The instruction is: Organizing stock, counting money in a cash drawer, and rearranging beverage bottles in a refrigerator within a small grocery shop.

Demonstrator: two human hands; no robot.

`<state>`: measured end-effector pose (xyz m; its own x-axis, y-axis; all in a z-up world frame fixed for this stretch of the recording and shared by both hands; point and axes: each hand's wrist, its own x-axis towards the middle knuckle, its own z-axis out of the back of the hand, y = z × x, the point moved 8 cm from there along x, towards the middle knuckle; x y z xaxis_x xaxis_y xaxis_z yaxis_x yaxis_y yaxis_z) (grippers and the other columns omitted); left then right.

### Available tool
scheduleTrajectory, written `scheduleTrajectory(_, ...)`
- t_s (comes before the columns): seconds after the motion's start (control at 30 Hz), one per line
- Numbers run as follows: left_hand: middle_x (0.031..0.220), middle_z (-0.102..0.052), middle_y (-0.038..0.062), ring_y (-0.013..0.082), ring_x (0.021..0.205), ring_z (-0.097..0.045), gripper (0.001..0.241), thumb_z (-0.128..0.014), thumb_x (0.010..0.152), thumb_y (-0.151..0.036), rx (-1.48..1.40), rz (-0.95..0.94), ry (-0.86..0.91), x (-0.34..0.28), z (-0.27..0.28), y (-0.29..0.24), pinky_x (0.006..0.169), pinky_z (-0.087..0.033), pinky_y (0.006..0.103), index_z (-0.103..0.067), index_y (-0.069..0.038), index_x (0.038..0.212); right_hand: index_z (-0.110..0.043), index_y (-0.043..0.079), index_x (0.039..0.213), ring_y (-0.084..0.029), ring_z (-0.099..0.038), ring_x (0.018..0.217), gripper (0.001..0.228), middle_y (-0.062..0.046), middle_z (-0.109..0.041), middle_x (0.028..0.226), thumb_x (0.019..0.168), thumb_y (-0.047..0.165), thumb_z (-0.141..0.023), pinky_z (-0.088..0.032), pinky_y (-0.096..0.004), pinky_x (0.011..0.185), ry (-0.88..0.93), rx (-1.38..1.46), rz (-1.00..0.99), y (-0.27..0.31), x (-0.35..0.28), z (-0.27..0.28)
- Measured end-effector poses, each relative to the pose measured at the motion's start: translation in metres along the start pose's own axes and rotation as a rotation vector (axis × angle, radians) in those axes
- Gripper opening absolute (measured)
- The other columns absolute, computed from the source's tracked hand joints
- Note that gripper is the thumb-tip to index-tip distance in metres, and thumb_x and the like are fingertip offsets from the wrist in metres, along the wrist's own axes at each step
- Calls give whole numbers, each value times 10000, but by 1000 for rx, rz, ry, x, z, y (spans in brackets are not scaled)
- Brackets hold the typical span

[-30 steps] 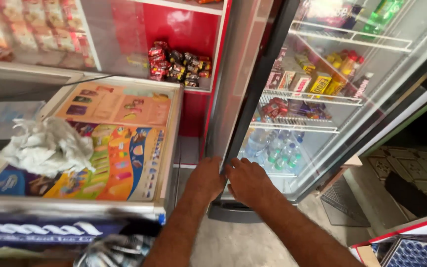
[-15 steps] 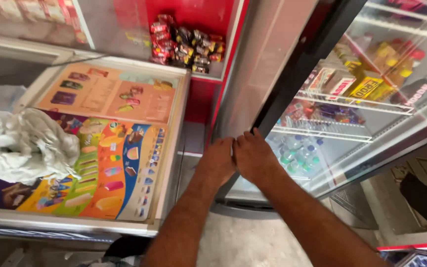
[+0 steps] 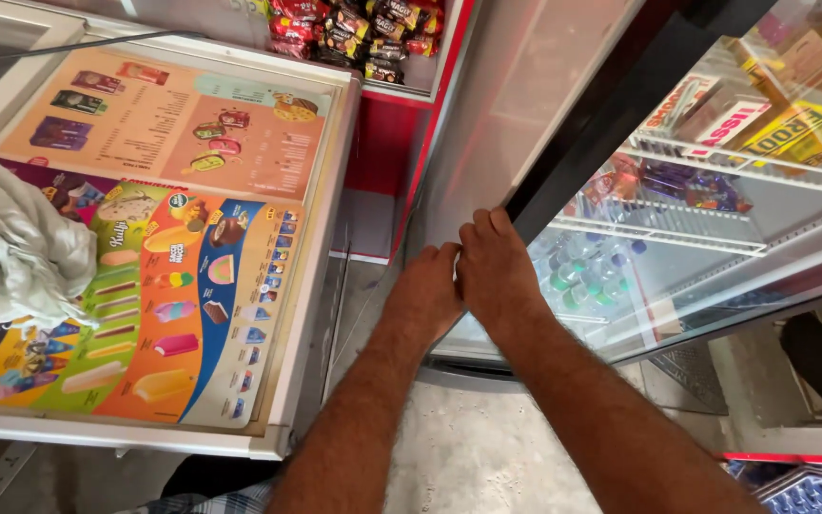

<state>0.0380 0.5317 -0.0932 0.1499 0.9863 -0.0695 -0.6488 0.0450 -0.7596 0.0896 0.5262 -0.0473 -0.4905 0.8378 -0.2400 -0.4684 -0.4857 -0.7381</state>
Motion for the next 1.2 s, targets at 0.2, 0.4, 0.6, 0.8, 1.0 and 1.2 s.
scheduleTrajectory(0.2,1205,-629,175,362,1135,-633,368,-619,943,-128,-9,-44,-48,7,-17,12,968,-543,486,-561,-72,1302,-781,178,1104,-244,-449,1176,282,-13,-605,1103,881,315,-675,-276,-420,1074,10,-39,-51,2,3,-1)
scheduleTrajectory(0.4,1184,-653,184,379,1134,-640,316,-625,923,-126,10,-40,-26,-3,-24,22,953,-550,495,-595,-54,1229,-768,198,1116,-258,-432,1193,303,-25,-588,1147,837,309,-726,-276,-419,1048,154,-74,-46,8,0,20)
scheduleTrajectory(0.6,1177,-682,199,382,1146,-663,288,-660,950,-239,-148,49,14,-21,-14,40,956,-559,482,-635,-36,1153,-776,206,1123,-266,-622,1111,261,-24,-703,1125,873,278,-749,-470,-448,915,328,140,-116,34,13,1)
scheduleTrajectory(0.8,1214,-654,192,393,1184,-609,350,-681,868,-142,-69,-131,-54,-28,-31,56,1002,-510,476,-638,-69,1208,-777,166,1196,-278,-706,1101,302,-54,-720,1227,914,260,-724,-654,-466,752,655,455,-155,74,-27,-35)
scheduleTrajectory(1.0,1247,-635,179,380,1199,-595,416,-700,861,-100,-25,-125,19,-41,-57,43,1038,-486,469,-628,-86,1271,-779,179,1168,-260,-691,1153,276,-63,-723,1242,909,242,-708,-590,-400,884,669,602,-157,89,-56,-113)
scheduleTrajectory(1.2,1237,-635,184,387,1172,-610,444,-716,853,-109,39,-125,47,-30,-69,24,995,-514,481,-622,-92,1286,-761,138,1054,-307,-724,1042,209,-106,-717,1094,890,257,-711,-606,-450,823,230,733,-334,49,-36,-123)
